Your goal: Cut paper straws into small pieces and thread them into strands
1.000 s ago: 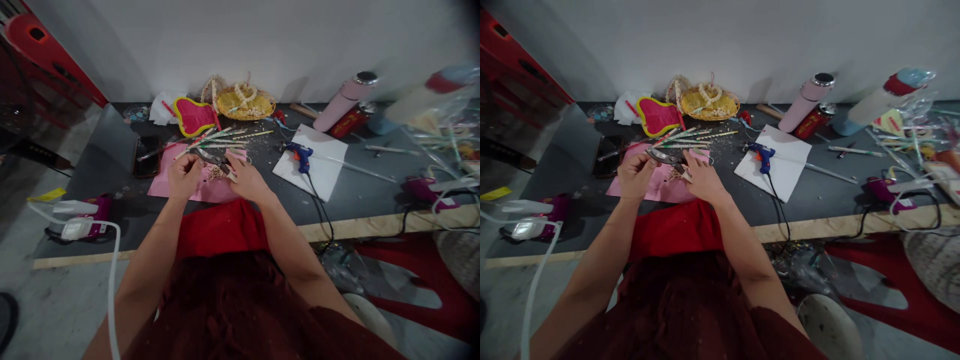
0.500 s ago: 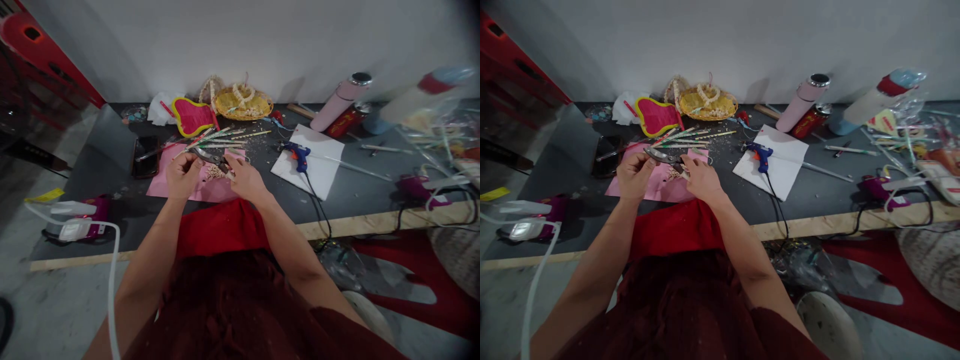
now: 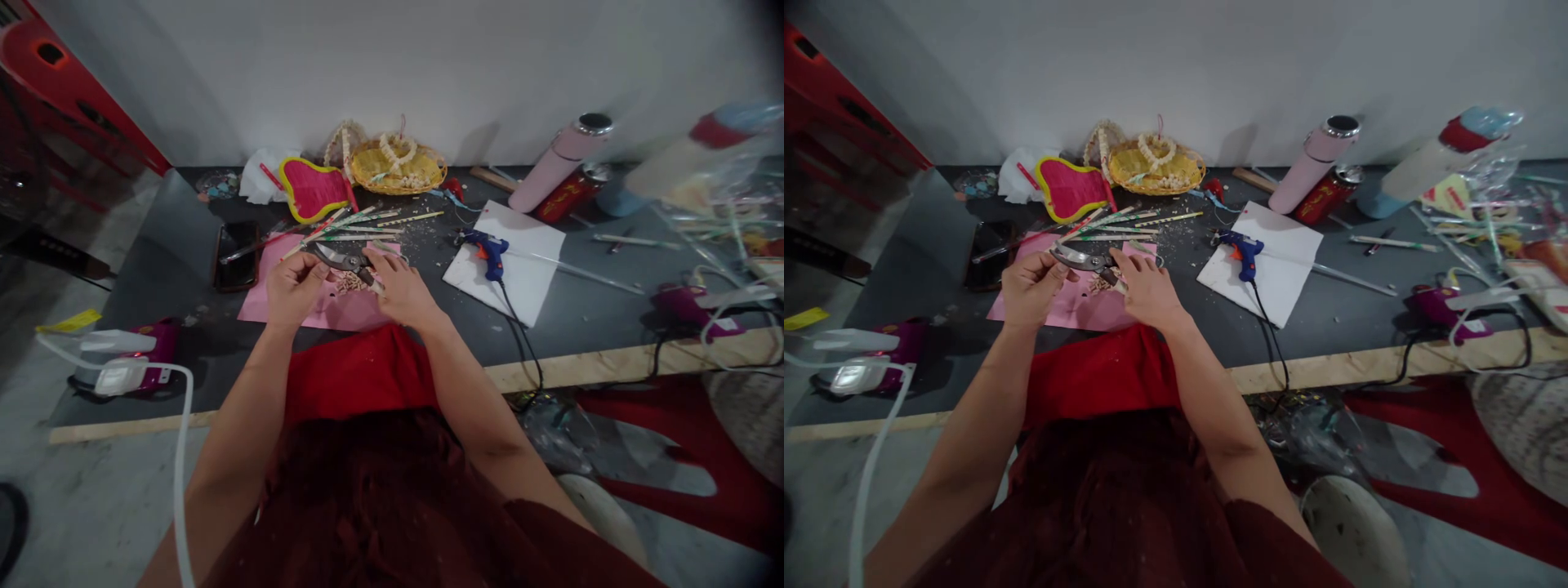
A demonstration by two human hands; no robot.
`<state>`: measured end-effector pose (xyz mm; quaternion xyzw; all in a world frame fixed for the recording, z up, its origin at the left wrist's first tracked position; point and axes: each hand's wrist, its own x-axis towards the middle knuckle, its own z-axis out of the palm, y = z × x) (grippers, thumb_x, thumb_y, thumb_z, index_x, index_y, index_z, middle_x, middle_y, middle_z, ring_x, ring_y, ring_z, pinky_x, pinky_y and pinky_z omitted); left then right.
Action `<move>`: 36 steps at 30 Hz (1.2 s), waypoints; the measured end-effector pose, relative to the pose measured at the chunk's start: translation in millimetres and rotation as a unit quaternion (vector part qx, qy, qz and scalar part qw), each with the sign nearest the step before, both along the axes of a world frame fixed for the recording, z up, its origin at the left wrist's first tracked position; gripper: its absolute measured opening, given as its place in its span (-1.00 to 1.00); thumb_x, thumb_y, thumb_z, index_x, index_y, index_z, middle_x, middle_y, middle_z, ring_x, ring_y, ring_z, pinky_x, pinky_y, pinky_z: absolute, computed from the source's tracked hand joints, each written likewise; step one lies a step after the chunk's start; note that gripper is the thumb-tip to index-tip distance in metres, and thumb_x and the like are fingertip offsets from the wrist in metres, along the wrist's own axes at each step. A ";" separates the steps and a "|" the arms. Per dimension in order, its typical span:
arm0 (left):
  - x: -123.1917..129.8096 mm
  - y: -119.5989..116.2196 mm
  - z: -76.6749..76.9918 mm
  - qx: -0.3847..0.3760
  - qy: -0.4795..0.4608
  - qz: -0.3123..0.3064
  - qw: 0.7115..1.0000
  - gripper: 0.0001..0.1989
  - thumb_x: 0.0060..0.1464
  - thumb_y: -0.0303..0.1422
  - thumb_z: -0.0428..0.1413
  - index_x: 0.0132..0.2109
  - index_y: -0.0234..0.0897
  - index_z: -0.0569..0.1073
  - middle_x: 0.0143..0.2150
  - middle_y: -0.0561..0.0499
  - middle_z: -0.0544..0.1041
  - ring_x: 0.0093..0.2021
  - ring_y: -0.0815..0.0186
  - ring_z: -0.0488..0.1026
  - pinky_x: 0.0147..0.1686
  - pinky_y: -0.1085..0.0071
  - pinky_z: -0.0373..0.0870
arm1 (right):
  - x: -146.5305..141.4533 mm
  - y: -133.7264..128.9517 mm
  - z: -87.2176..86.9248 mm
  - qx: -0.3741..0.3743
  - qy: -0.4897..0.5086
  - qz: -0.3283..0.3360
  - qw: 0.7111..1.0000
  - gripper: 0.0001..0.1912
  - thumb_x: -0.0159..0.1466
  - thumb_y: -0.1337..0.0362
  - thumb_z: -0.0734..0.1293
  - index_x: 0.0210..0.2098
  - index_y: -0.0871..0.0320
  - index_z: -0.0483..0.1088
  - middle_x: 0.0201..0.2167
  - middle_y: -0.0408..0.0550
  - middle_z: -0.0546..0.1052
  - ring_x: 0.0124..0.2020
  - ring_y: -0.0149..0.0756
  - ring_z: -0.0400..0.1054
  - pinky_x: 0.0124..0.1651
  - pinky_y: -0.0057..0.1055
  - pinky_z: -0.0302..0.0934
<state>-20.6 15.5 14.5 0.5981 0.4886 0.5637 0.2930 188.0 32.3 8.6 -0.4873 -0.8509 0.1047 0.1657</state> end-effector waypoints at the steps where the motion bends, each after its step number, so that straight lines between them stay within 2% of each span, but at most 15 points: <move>1: -0.2 0.4 -0.5 -0.001 -0.009 -0.001 1.000 -0.86 0.08 -0.33 0.19 -0.40 -0.28 0.50 -0.49 0.03 0.57 -0.51 0.44 0.44 -0.53 0.52 0.33 | 0.2 0.4 -0.1 0.002 0.001 -0.001 1.000 -0.28 0.20 0.39 0.18 0.35 0.09 0.00 0.22 0.10 0.30 0.18 0.02 0.20 0.10 -0.03 0.21; 6: 0.2 0.3 0.0 0.001 -0.023 0.002 1.000 -0.84 0.08 -0.31 0.20 -0.42 -0.28 0.49 -0.48 0.02 0.57 -0.50 0.44 0.44 -0.52 0.52 0.35 | -0.7 -0.2 3.9 -0.005 0.002 -0.005 1.000 -0.34 0.22 0.37 0.19 0.31 0.08 0.07 0.17 0.09 0.36 0.10 -0.05 0.28 0.06 -0.13 0.25; 12: 2.2 1.4 0.0 0.009 -0.016 0.019 1.000 -0.88 0.08 -0.33 0.20 -0.39 -0.27 0.51 -0.47 0.04 0.57 -0.48 0.42 0.47 -0.48 0.51 0.38 | -3.0 -4.7 6.2 -0.023 0.000 -0.017 1.000 -0.28 0.15 0.44 0.19 0.31 0.11 0.09 0.02 0.09 0.45 -0.05 -0.11 0.37 -0.01 -0.23 0.28; 16: 3.6 3.2 -2.3 0.030 -0.014 0.022 0.999 -0.93 0.04 -0.37 0.22 -0.36 -0.26 0.51 -0.44 0.04 0.59 -0.44 0.41 0.50 -0.43 0.50 0.40 | -3.0 -3.4 3.7 -0.020 0.009 -0.020 1.000 -0.30 0.16 0.43 0.18 0.30 0.10 0.09 0.05 0.08 0.43 -0.01 -0.10 0.36 -0.02 -0.21 0.28; 19: 2.2 2.1 -2.7 0.022 0.019 0.031 0.999 -0.92 0.07 -0.37 0.20 -0.37 -0.25 0.51 -0.44 0.05 0.60 -0.49 0.43 0.46 -0.50 0.52 0.34 | -1.4 -1.0 1.8 -0.014 0.004 -0.008 1.000 -0.29 0.17 0.41 0.19 0.32 0.11 0.05 0.14 0.12 0.37 0.09 -0.05 0.29 0.04 -0.14 0.26; 26: -2.0 0.4 -3.1 -0.005 0.012 -0.017 1.000 -0.87 0.12 -0.34 0.15 -0.36 -0.27 0.51 -0.46 0.02 0.60 -0.58 0.48 0.39 -0.61 0.54 0.24 | 3.8 2.8 -0.8 -0.018 0.008 0.014 1.000 -0.24 0.16 0.39 0.20 0.35 0.11 0.00 0.21 0.14 0.30 0.15 0.02 0.21 0.06 -0.06 0.24; 29: -1.4 0.5 -2.2 -0.012 0.001 -0.018 1.000 -0.85 0.11 -0.32 0.16 -0.39 -0.27 0.50 -0.47 0.01 0.60 -0.55 0.45 0.42 -0.60 0.54 0.26 | 4.3 2.8 1.3 -0.018 0.007 0.015 1.000 -0.27 0.17 0.39 0.19 0.33 0.11 0.04 0.19 0.12 0.33 0.14 -0.02 0.24 0.06 -0.10 0.24; 36: 0.5 -0.5 -1.1 -0.012 -0.004 -0.004 1.000 -0.84 0.11 -0.30 0.17 -0.39 -0.26 0.52 -0.49 0.02 0.59 -0.63 0.49 0.33 -0.64 0.54 0.20 | 4.0 -2.8 10.8 -0.031 0.002 -0.004 0.999 -0.38 0.24 0.38 0.16 0.30 0.08 0.12 0.07 0.06 0.44 0.00 -0.13 0.36 0.00 -0.25 0.27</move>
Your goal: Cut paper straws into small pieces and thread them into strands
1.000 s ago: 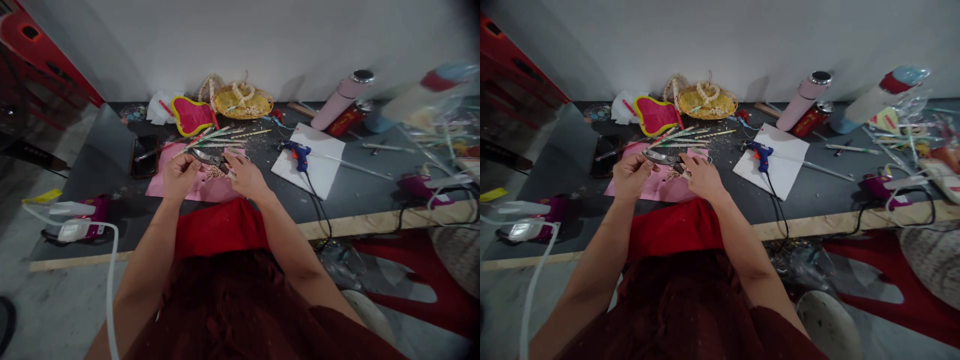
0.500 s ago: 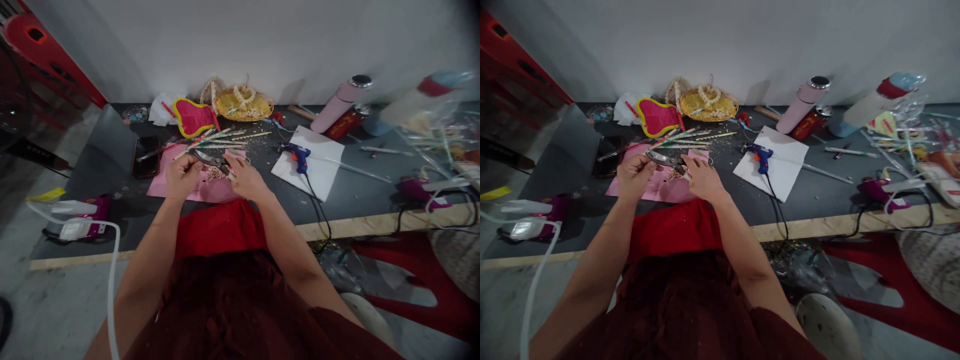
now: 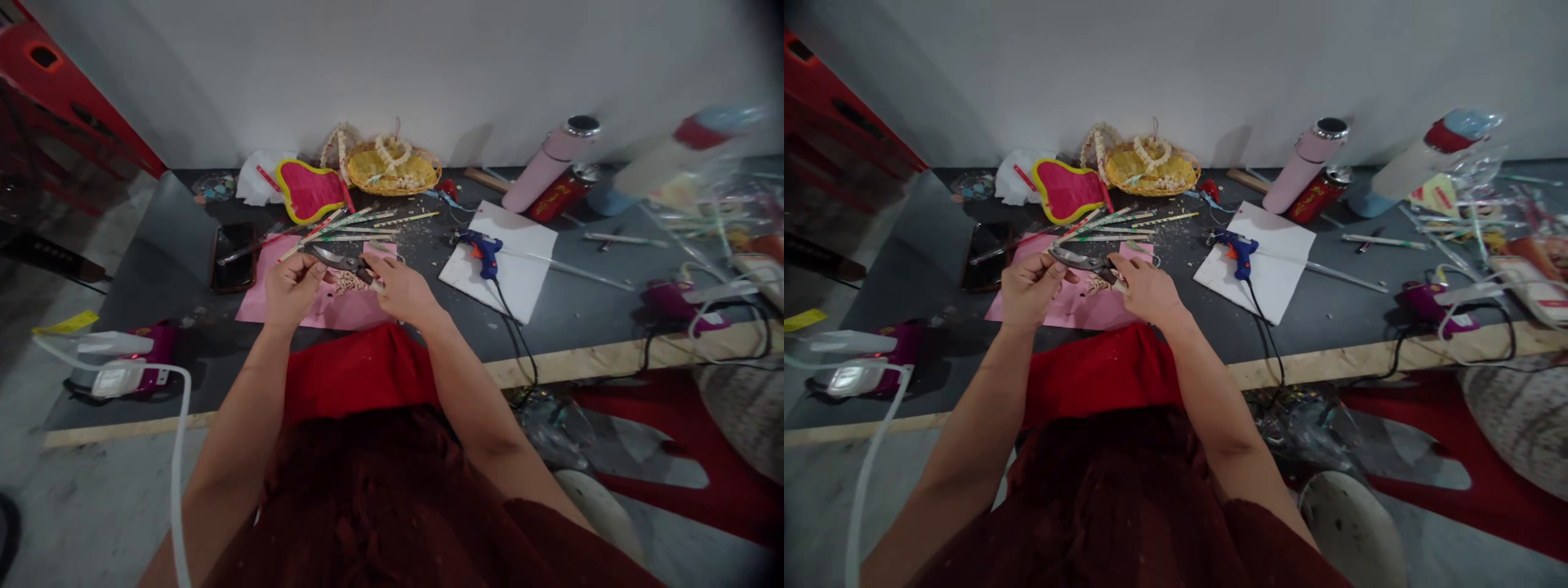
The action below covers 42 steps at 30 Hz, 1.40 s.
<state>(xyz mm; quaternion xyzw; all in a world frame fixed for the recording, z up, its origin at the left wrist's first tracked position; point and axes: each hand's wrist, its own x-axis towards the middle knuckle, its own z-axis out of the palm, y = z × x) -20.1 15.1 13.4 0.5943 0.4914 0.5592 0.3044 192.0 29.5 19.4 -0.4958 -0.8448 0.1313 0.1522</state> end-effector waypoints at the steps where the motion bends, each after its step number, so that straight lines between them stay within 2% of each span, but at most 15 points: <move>1: 0.4 0.2 -0.3 0.001 -0.002 0.002 1.000 -0.85 0.10 -0.30 0.17 -0.39 -0.26 0.52 -0.49 0.02 0.59 -0.61 0.48 0.35 -0.63 0.54 0.21 | -0.1 -0.4 0.1 -0.005 0.002 -0.002 1.000 -0.39 0.25 0.38 0.16 0.29 0.07 0.13 0.05 0.06 0.45 -0.03 -0.14 0.37 -0.02 -0.26 0.27; 5: 1.7 1.6 -1.1 0.007 0.009 0.000 1.000 -0.90 0.07 -0.33 0.19 -0.37 -0.25 0.52 -0.46 0.03 0.59 -0.54 0.44 0.43 -0.57 0.53 0.28 | -0.4 0.6 -2.8 -0.016 0.011 0.000 1.000 -0.36 0.20 0.39 0.18 0.29 0.09 0.13 0.04 0.07 0.45 -0.05 -0.12 0.38 -0.06 -0.26 0.28; 8: 1.5 1.7 -1.0 0.020 0.033 0.007 0.999 -0.91 0.08 -0.35 0.18 -0.36 -0.25 0.51 -0.44 0.03 0.60 -0.51 0.43 0.46 -0.54 0.52 0.31 | -0.8 1.9 -4.8 -0.007 0.011 0.001 1.000 -0.31 0.17 0.41 0.20 0.30 0.09 0.11 0.10 0.10 0.41 0.01 -0.08 0.35 -0.02 -0.21 0.27; 12: 0.3 0.0 -0.2 0.011 0.049 -0.004 0.999 -0.89 0.11 -0.37 0.14 -0.36 -0.26 0.51 -0.42 0.01 0.61 -0.59 0.49 0.37 -0.61 0.55 0.24 | -0.2 2.6 -5.0 -0.009 0.004 0.015 1.000 -0.25 0.15 0.42 0.20 0.34 0.11 0.04 0.20 0.12 0.33 0.13 -0.04 0.27 0.05 -0.13 0.25; 17: -0.3 -1.5 0.8 -0.023 0.021 -0.037 0.999 -0.85 0.15 -0.33 0.11 -0.35 -0.27 0.50 -0.47 0.01 0.59 -0.69 0.53 0.27 -0.70 0.56 0.16 | 1.1 3.9 -6.0 -0.007 -0.004 0.018 1.000 -0.23 0.15 0.41 0.20 0.35 0.11 0.01 0.23 0.13 0.30 0.16 -0.01 0.24 0.06 -0.10 0.24; 26: -0.2 -0.3 -0.3 -0.010 0.015 -0.013 1.000 -0.82 0.13 -0.25 0.14 -0.34 -0.26 0.53 -0.47 0.00 0.60 -0.57 0.45 0.41 -0.63 0.54 0.24 | -1.1 -0.3 0.1 -0.002 -0.008 -0.006 1.000 -0.38 0.24 0.37 0.16 0.30 0.05 0.12 0.08 0.05 0.44 -0.02 -0.13 0.38 -0.05 -0.27 0.27; 30: 1.3 0.6 -1.0 -0.004 0.025 -0.002 1.000 -0.84 0.13 -0.31 0.14 -0.37 -0.27 0.52 -0.47 0.00 0.60 -0.56 0.46 0.41 -0.62 0.55 0.23 | -0.7 -0.4 -1.8 -0.009 -0.012 -0.009 1.000 -0.40 0.25 0.36 0.15 0.29 0.03 0.14 0.03 0.03 0.47 -0.07 -0.15 0.41 -0.11 -0.30 0.28; 37: 5.5 1.7 0.2 0.007 0.046 0.052 0.998 -0.97 0.04 -0.41 0.18 -0.34 -0.26 0.51 -0.44 0.06 0.59 -0.58 0.49 0.37 -0.59 0.55 0.25 | -2.2 2.2 -7.0 -0.024 0.003 -0.008 1.000 -0.29 0.15 0.41 0.20 0.30 0.06 0.09 0.10 0.06 0.42 -0.01 -0.11 0.38 -0.06 -0.26 0.28; 42: 3.2 -0.7 1.2 0.011 0.077 0.038 0.996 -0.93 0.10 -0.42 0.13 -0.31 -0.27 0.51 -0.41 0.05 0.60 -0.60 0.51 0.35 -0.57 0.55 0.26 | -2.5 2.5 -7.1 0.005 -0.002 0.000 1.000 -0.27 0.17 0.37 0.21 0.33 0.08 0.03 0.21 0.09 0.33 0.13 -0.06 0.28 0.07 -0.15 0.24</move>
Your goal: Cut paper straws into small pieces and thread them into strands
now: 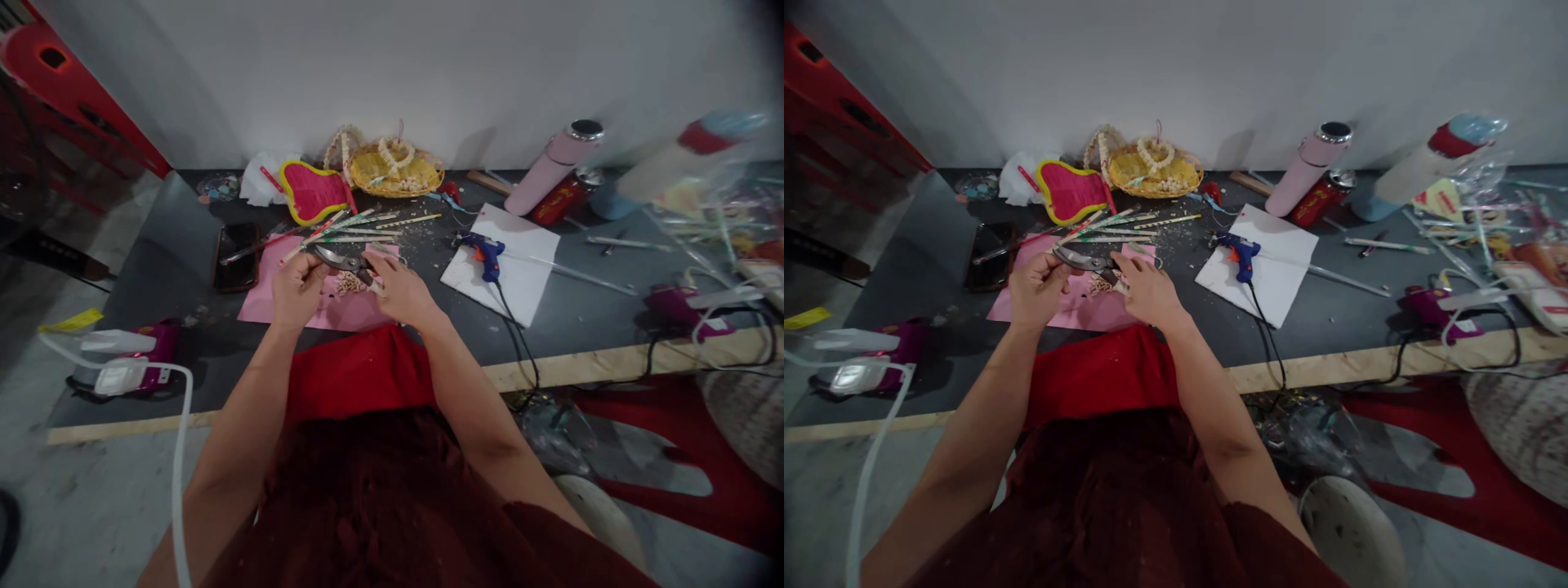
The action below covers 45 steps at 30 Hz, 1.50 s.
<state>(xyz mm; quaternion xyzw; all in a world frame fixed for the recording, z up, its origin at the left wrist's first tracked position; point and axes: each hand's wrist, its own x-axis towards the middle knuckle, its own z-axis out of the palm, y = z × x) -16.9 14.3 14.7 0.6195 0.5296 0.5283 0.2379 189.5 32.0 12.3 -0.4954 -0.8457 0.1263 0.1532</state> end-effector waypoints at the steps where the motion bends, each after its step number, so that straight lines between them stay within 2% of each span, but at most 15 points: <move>1: -0.5 -0.5 0.6 -0.001 -0.003 -0.006 1.000 -0.93 0.11 -0.42 0.12 -0.30 -0.26 0.52 -0.41 0.05 0.61 -0.61 0.51 0.35 -0.58 0.55 0.26 | 0.3 0.1 -0.2 0.000 -0.001 0.004 1.000 -0.27 0.18 0.37 0.21 0.34 0.08 0.02 0.21 0.09 0.32 0.14 -0.06 0.27 0.08 -0.14 0.24; 6: -1.4 -1.7 3.8 -0.025 -0.035 -0.045 0.998 -0.89 0.13 -0.41 0.09 -0.31 -0.27 0.51 -0.41 0.03 0.61 -0.64 0.52 0.31 -0.65 0.57 0.22 | 1.9 1.4 -2.6 0.005 0.002 0.012 1.000 -0.26 0.19 0.36 0.21 0.35 0.08 0.00 0.21 0.10 0.31 0.16 -0.03 0.25 0.09 -0.09 0.24; 12: -1.4 -1.4 2.9 -0.028 -0.033 -0.037 0.998 -0.88 0.12 -0.41 0.10 -0.34 -0.28 0.53 -0.46 0.03 0.59 -0.65 0.52 0.29 -0.64 0.56 0.20 | 3.2 2.4 -3.5 0.008 0.014 0.009 1.000 -0.29 0.18 0.39 0.21 0.32 0.05 0.08 0.18 0.05 0.36 0.10 -0.08 0.31 0.04 -0.17 0.27; 16: -1.8 -0.4 1.3 -0.016 -0.039 -0.038 0.998 -0.87 0.12 -0.38 0.10 -0.36 -0.27 0.52 -0.44 0.02 0.60 -0.58 0.48 0.37 -0.58 0.54 0.25 | 2.5 -0.1 0.7 0.004 0.011 -0.001 1.000 -0.37 0.23 0.37 0.19 0.30 0.01 0.12 0.16 0.00 0.40 0.04 -0.15 0.37 -0.03 -0.27 0.31; 21: -1.7 0.8 0.3 -0.016 -0.033 -0.034 0.999 -0.86 0.13 -0.38 0.09 -0.36 -0.27 0.50 -0.45 0.02 0.59 -0.48 0.42 0.45 -0.52 0.52 0.32 | 1.9 -0.9 1.4 -0.006 -0.002 -0.010 1.000 -0.40 0.25 0.35 0.18 0.28 -0.02 0.14 0.11 -0.02 0.44 -0.03 -0.12 0.42 -0.08 -0.25 0.33; 24: -2.1 2.1 -2.1 -0.027 -0.018 -0.027 0.999 -0.86 0.13 -0.39 0.08 -0.34 -0.28 0.50 -0.43 0.01 0.60 -0.49 0.43 0.44 -0.53 0.53 0.30 | 1.9 3.4 -5.5 -0.008 0.022 0.011 1.000 -0.34 0.22 0.35 0.22 0.31 0.05 0.10 0.14 0.05 0.41 0.02 -0.08 0.39 0.00 -0.19 0.32; 27: -3.2 3.7 -5.9 -0.028 -0.021 -0.033 0.999 -0.86 0.16 -0.39 0.06 -0.30 -0.28 0.50 -0.40 0.01 0.61 -0.56 0.48 0.36 -0.57 0.55 0.25 | 2.0 8.7 -13.5 0.004 0.063 0.031 0.998 -0.32 0.22 0.35 0.23 0.33 0.14 0.08 0.22 0.10 0.33 0.14 -0.05 0.29 0.13 -0.13 0.25; 30: -3.6 3.9 -7.2 -0.027 -0.033 -0.042 0.998 -0.83 0.20 -0.36 0.03 -0.30 -0.27 0.49 -0.41 0.02 0.60 -0.63 0.51 0.27 -0.62 0.55 0.20 | 2.8 12.2 -17.6 0.004 0.097 0.039 0.994 -0.31 0.21 0.34 0.24 0.33 0.11 0.08 0.26 0.08 0.28 0.21 -0.04 0.22 0.17 -0.07 0.23; 32: -2.3 2.6 -5.1 -0.016 -0.017 -0.031 0.999 -0.82 0.21 -0.37 0.03 -0.31 -0.27 0.49 -0.41 0.03 0.59 -0.62 0.51 0.28 -0.60 0.54 0.21 | 3.6 13.4 -18.2 0.001 0.114 0.041 0.993 -0.31 0.21 0.32 0.26 0.32 0.07 0.09 0.26 0.05 0.28 0.23 -0.03 0.20 0.18 -0.03 0.22; 37: 2.9 -0.7 0.8 0.030 0.053 0.049 0.997 -0.84 0.15 -0.45 0.07 -0.37 -0.29 0.50 -0.46 0.05 0.55 -0.53 0.48 0.36 -0.51 0.53 0.25 | 4.0 13.4 -17.0 -0.015 0.136 0.048 0.989 -0.33 0.21 0.30 0.30 0.30 0.11 0.14 0.23 0.09 0.33 0.23 -0.03 0.20 0.19 -0.04 0.20; 40: 0.9 3.2 -2.0 0.014 -0.032 0.022 0.999 -0.80 0.20 -0.35 0.05 -0.37 -0.29 0.47 -0.49 0.05 0.53 -0.61 0.51 0.28 -0.59 0.53 0.17 | 3.7 11.9 -15.4 -0.027 0.156 0.060 0.986 -0.35 0.21 0.25 0.33 0.28 0.07 0.16 0.20 0.05 0.37 0.20 -0.07 0.24 0.17 -0.09 0.22; 42: -3.3 7.9 -5.2 0.032 -0.128 0.040 0.990 -0.75 0.23 -0.25 0.03 -0.36 -0.28 0.43 -0.48 0.04 0.53 -0.66 0.53 0.21 -0.65 0.54 0.10 | 4.4 11.3 -14.3 -0.029 0.157 0.046 0.986 -0.36 0.22 0.24 0.32 0.28 0.06 0.17 0.21 0.03 0.36 0.19 -0.06 0.25 0.16 -0.10 0.24; 45: -8.5 13.0 -8.0 0.068 -0.168 0.092 0.979 -0.77 0.22 -0.23 0.06 -0.33 -0.28 0.41 -0.48 0.04 0.53 -0.67 0.54 0.17 -0.66 0.54 0.07 | 8.2 13.5 -14.4 -0.026 0.142 -0.049 0.988 -0.32 0.23 0.21 0.31 0.31 0.06 0.12 0.21 0.09 0.34 0.17 0.01 0.27 0.12 -0.05 0.26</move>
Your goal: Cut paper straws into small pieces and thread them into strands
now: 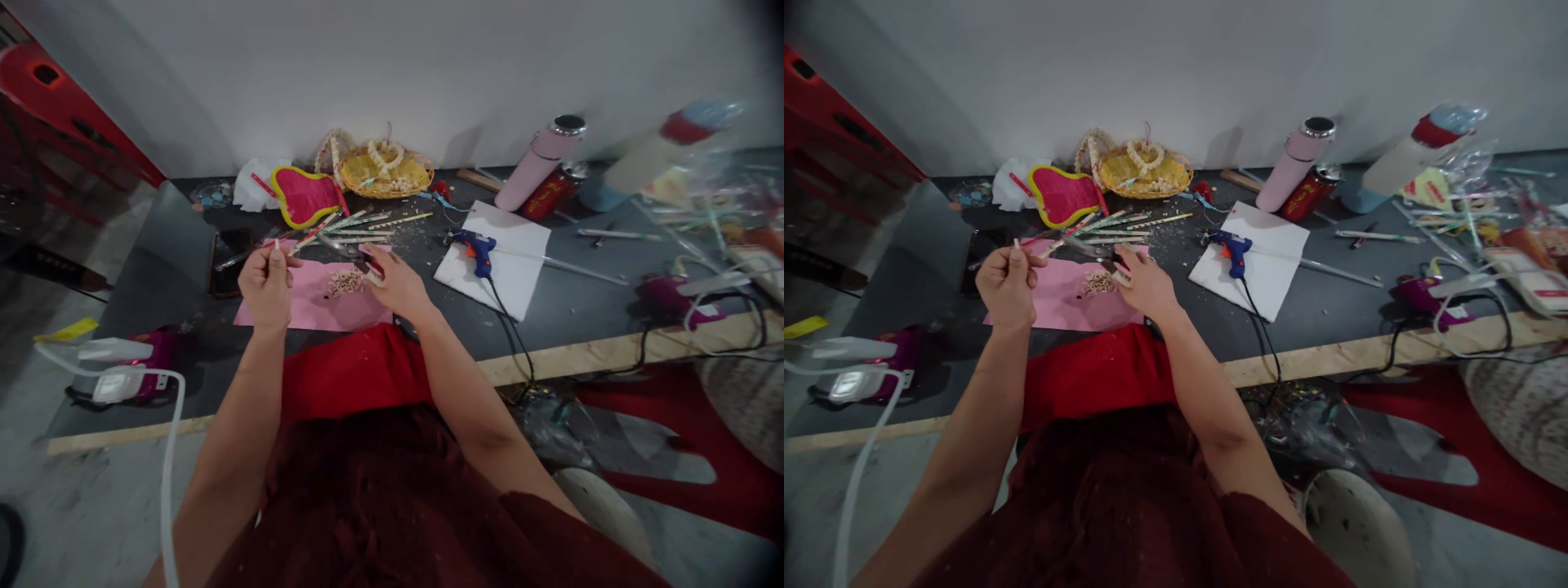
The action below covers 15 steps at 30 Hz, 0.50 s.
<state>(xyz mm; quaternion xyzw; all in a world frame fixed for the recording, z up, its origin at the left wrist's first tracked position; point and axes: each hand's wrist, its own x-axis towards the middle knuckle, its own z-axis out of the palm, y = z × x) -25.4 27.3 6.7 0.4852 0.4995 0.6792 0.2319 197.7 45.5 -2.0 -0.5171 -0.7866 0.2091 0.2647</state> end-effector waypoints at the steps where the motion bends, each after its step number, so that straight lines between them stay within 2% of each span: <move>1: -0.2 0.2 -0.1 0.002 0.008 0.009 1.000 -0.78 0.21 -0.23 0.06 -0.33 -0.28 0.42 -0.48 0.04 0.53 -0.67 0.54 0.17 -0.66 0.55 0.08 | 2.1 1.7 -0.8 -0.004 -0.006 -0.040 0.999 -0.30 0.22 0.20 0.32 0.33 0.07 0.09 0.19 0.12 0.35 0.16 0.03 0.27 0.10 -0.02 0.26; 4: 4.2 -3.6 1.2 -0.012 0.067 0.000 0.998 -0.80 0.22 -0.25 0.06 -0.29 -0.27 0.45 -0.45 0.05 0.54 -0.65 0.54 0.20 -0.62 0.55 0.14 | 9.5 8.1 -4.5 -0.018 -0.035 -0.136 0.990 -0.21 0.19 0.16 0.37 0.34 0.14 0.05 0.11 0.21 0.39 0.11 0.09 0.29 0.07 0.01 0.25; 6: 9.5 -7.9 2.4 -0.027 0.124 -0.023 0.992 -0.81 0.22 -0.27 0.06 -0.30 -0.27 0.47 -0.43 0.05 0.55 -0.62 0.52 0.25 -0.58 0.54 0.19 | 13.3 11.4 -6.9 -0.026 -0.067 -0.170 0.983 -0.20 0.17 0.15 0.40 0.32 0.17 0.08 0.07 0.23 0.41 0.11 0.13 0.27 0.07 0.04 0.23; 11: 17.9 -13.9 0.7 -0.039 0.224 -0.078 0.971 -0.83 0.18 -0.29 0.10 -0.29 -0.27 0.52 -0.45 0.06 0.54 -0.54 0.48 0.35 -0.52 0.53 0.23 | 13.5 12.0 -9.7 -0.011 -0.110 -0.189 0.976 -0.15 0.14 0.13 0.42 0.32 0.24 0.07 0.05 0.24 0.39 0.12 0.16 0.21 0.10 0.02 0.16; 15: 17.8 -12.8 -5.5 -0.028 0.281 -0.085 0.955 -0.83 0.18 -0.29 0.10 -0.21 -0.24 0.56 -0.42 0.05 0.57 -0.46 0.42 0.42 -0.45 0.50 0.28 | 11.7 10.1 -11.1 -0.002 -0.115 -0.193 0.974 -0.09 0.13 0.11 0.42 0.36 0.18 -0.02 0.13 0.25 0.29 0.11 0.15 0.18 0.09 0.03 0.16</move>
